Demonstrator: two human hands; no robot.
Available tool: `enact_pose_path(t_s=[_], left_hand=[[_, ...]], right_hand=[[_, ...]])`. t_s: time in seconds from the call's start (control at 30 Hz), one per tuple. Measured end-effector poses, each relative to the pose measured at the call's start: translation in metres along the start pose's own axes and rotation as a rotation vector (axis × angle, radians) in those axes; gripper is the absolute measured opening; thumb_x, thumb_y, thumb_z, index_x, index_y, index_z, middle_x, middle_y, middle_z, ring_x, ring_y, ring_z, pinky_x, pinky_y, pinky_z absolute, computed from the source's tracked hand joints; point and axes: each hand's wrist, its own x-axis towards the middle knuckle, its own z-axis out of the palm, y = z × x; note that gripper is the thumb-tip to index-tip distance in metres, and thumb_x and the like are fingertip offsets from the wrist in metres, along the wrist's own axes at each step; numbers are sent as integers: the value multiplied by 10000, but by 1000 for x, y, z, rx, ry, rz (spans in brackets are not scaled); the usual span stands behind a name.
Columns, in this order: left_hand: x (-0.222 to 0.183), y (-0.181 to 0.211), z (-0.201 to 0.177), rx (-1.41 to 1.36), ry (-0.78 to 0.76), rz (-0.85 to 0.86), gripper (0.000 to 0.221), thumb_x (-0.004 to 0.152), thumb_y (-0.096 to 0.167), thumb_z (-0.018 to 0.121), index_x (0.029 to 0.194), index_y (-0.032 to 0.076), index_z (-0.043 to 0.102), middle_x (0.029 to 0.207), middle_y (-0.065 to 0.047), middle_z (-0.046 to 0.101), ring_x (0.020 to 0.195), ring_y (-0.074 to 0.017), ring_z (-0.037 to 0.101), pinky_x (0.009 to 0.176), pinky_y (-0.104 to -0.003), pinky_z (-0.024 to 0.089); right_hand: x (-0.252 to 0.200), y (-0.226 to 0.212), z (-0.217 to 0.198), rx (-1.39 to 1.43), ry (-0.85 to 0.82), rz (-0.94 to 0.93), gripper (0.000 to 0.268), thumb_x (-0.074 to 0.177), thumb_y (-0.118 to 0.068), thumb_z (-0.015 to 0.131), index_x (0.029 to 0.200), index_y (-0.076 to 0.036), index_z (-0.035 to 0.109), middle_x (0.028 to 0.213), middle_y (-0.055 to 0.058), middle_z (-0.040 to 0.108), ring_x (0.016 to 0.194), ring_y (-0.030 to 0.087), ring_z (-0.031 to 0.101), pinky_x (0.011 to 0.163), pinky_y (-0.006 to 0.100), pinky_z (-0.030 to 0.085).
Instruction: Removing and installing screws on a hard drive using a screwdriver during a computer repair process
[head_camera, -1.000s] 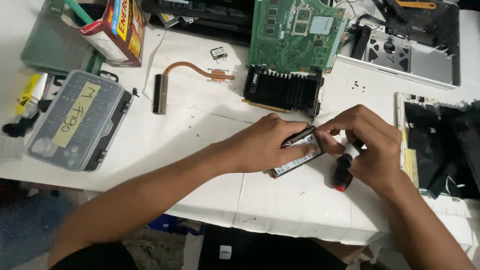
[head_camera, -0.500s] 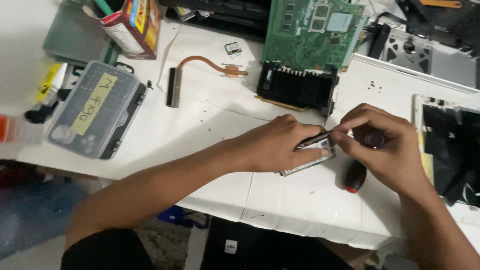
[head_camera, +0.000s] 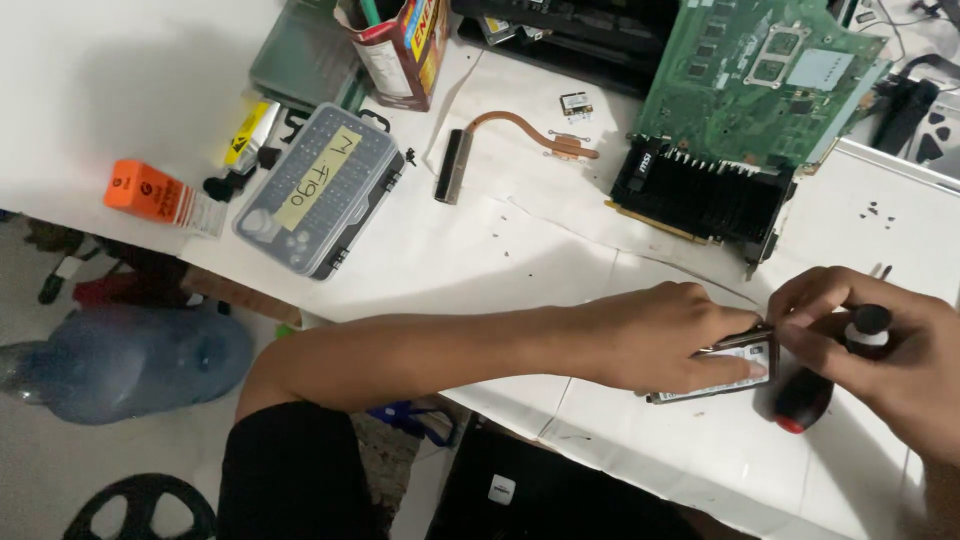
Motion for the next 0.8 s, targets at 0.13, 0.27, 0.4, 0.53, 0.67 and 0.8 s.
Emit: enact_pose_path(t_s=[0.13, 0.27, 0.4, 0.53, 0.67, 0.8], left_hand=[[1, -4, -1, -26, -16, 10, 424, 917, 430, 484, 938, 24, 605, 656, -193, 664, 649, -367, 672, 647, -425, 472], [0, -1, -5, -7, -50, -26, 422, 924, 439, 492, 978, 34, 597, 688, -208, 630, 713, -393, 657, 669, -449, 456], [-10, 31, -35, -189, -187, -171, 439, 922, 445, 493, 1148, 107, 327, 704, -140, 567, 650, -278, 584, 634, -371, 424], [-10, 25, -36, -152, -184, -137, 408, 954, 396, 546, 1088, 112, 285, 594, -104, 445, 561, -247, 474, 566, -373, 370], [-7, 21, -38, -147, -108, -77, 405, 948, 433, 552, 1156, 130, 383, 621, -76, 430, 587, -235, 477, 623, -352, 372], [-4, 8, -30, -243, 69, -108, 419, 864, 448, 672, 1183, 196, 569, 1149, -123, 788, 1287, -324, 711, 914, -320, 527]], right_hand=[[2, -2, 7, -14, -1, -57, 127, 885, 19, 692, 803, -8, 598, 966, 121, 706, 877, 190, 634, 821, 296, 446], [2, -11, 9, -54, 7, -10, 167, 897, 8, 698, 770, -11, 592, 958, 104, 711, 858, 183, 600, 786, 296, 409], [1, -13, 9, 19, 31, 35, 73, 907, -4, 698, 867, 7, 638, 946, 102, 699, 905, 198, 630, 839, 318, 463], [3, -20, 9, 0, 66, 203, 56, 942, -29, 708, 988, -1, 721, 962, 74, 746, 806, 145, 578, 769, 261, 406], [7, -16, 6, 89, 43, 110, 44, 908, -18, 711, 909, 24, 697, 975, 130, 769, 940, 194, 667, 874, 329, 485], [5, -26, 7, 7, 121, 152, 86, 933, -64, 705, 862, -22, 683, 970, 58, 727, 879, 147, 599, 806, 291, 424]])
